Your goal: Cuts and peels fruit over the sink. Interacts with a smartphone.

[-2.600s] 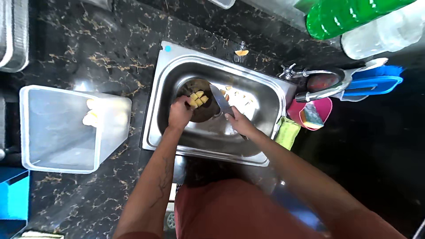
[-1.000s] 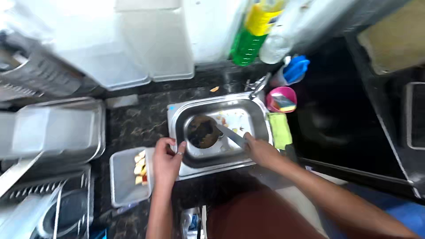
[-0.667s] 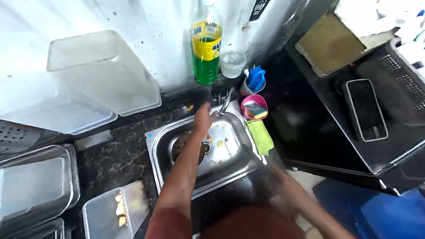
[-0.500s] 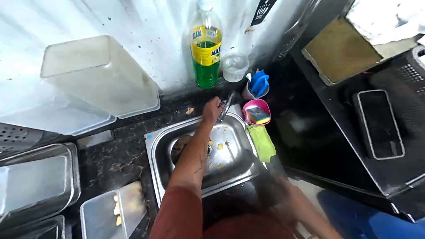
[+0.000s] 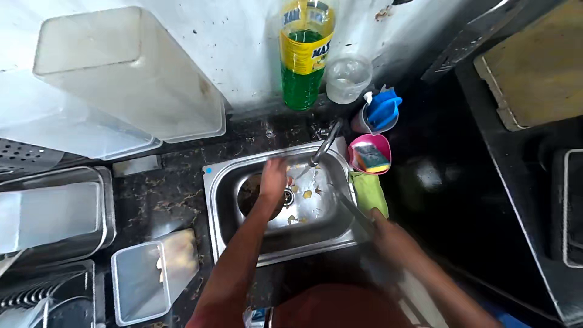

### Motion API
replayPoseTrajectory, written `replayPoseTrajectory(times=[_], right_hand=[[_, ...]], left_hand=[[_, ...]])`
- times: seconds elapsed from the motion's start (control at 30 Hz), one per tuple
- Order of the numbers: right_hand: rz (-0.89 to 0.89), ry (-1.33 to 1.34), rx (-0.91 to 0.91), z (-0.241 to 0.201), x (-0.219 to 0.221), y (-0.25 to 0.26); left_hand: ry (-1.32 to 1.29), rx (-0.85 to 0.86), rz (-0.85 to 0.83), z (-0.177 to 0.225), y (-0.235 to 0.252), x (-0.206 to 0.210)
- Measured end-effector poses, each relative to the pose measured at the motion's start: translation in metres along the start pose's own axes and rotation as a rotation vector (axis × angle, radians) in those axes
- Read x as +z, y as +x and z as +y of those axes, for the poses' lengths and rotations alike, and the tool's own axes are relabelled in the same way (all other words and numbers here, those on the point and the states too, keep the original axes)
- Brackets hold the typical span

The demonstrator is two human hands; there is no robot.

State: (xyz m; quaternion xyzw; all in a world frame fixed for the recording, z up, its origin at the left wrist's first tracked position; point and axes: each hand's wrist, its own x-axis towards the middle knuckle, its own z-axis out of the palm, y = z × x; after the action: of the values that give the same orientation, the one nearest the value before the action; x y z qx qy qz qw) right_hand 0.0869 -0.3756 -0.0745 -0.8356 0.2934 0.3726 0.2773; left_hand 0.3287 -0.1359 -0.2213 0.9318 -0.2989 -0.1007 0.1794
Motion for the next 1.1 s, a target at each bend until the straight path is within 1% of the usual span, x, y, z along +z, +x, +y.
replayPoseTrajectory(times=[0.03,0.07,0.1,0.13,0.17,0.23,0.27,0.3,0.33,0.37,0.43,0.47,0.53,0.6,0.63,0.77,0.83,0.93,1.0,1.03,1.07,1.1], right_hand=[[-0.014,-0.028,-0.011,-0.009,-0.007,0.007],[-0.023,-0.051,-0.020,-0.019,-0.014,0.013],[-0.028,-0.071,-0.028,-0.031,-0.019,0.021],[-0.028,-0.094,-0.041,-0.043,-0.023,0.029],[-0.023,-0.119,-0.060,-0.057,-0.026,0.038],[0.006,-0.215,-0.129,-0.088,-0.028,0.055],[0.039,-0.277,-0.188,-0.104,-0.027,0.063],[0.082,-0.335,-0.263,-0.119,-0.024,0.070],[0.114,-0.381,-0.341,-0.133,-0.021,0.076],[0.132,-0.412,-0.407,-0.144,-0.018,0.083],[0.104,-0.374,-0.465,-0.161,-0.014,0.097],[0.091,-0.306,-0.473,-0.164,-0.012,0.106],[0.041,-0.063,-0.452,-0.167,-0.011,0.121],[0.008,0.216,-0.405,-0.175,-0.011,0.125],[0.010,0.299,-0.401,-0.179,-0.010,0.122],[0.075,0.318,-0.495,-0.182,-0.007,0.114],[0.082,0.322,-0.480,-0.175,-0.013,0.115],[0.216,0.152,-0.445,-0.160,-0.030,0.115],[0.239,0.101,-0.418,-0.151,-0.039,0.114],[0.214,0.144,-0.401,-0.148,-0.040,0.114],[0.156,0.245,-0.374,-0.146,-0.039,0.114],[0.075,0.423,-0.354,-0.146,-0.034,0.113]], left_hand=[[-0.058,0.013,-0.056,0.003,-0.018,0.005],[-0.136,-0.012,-0.049,0.007,-0.036,0.011],[-0.236,-0.085,-0.017,0.013,-0.052,0.017],[-0.364,-0.200,-0.023,0.022,-0.064,0.020],[-0.530,-0.323,-0.074,0.032,-0.071,0.022],[-1.031,-0.517,-0.247,0.054,-0.075,0.022],[-1.280,-0.598,-0.328,0.065,-0.072,0.019],[-1.485,-0.644,-0.367,0.076,-0.068,0.016],[-1.649,-0.665,-0.361,0.086,-0.064,0.014],[-1.777,-0.691,-0.309,0.093,-0.059,0.011],[-1.950,-0.731,-0.116,0.098,-0.050,0.011],[-2.003,-0.775,-0.022,0.096,-0.045,0.012],[-2.043,-0.847,0.079,0.087,-0.041,0.015],[-2.045,-0.873,0.115,0.077,-0.041,0.017],[-2.036,-0.885,0.122,0.075,-0.043,0.018],[-2.043,-0.953,0.132,0.076,-0.041,0.015],[-2.066,-0.963,0.142,0.076,-0.036,0.013],[-2.110,-0.989,0.213,0.070,-0.030,0.008],[-2.177,-0.993,0.287,0.063,-0.030,0.007],[-2.210,-1.001,0.327,0.060,-0.031,0.007],[-2.249,-1.004,0.360,0.059,-0.032,0.007],[-2.283,-1.000,0.385,0.059,-0.034,0.007]])
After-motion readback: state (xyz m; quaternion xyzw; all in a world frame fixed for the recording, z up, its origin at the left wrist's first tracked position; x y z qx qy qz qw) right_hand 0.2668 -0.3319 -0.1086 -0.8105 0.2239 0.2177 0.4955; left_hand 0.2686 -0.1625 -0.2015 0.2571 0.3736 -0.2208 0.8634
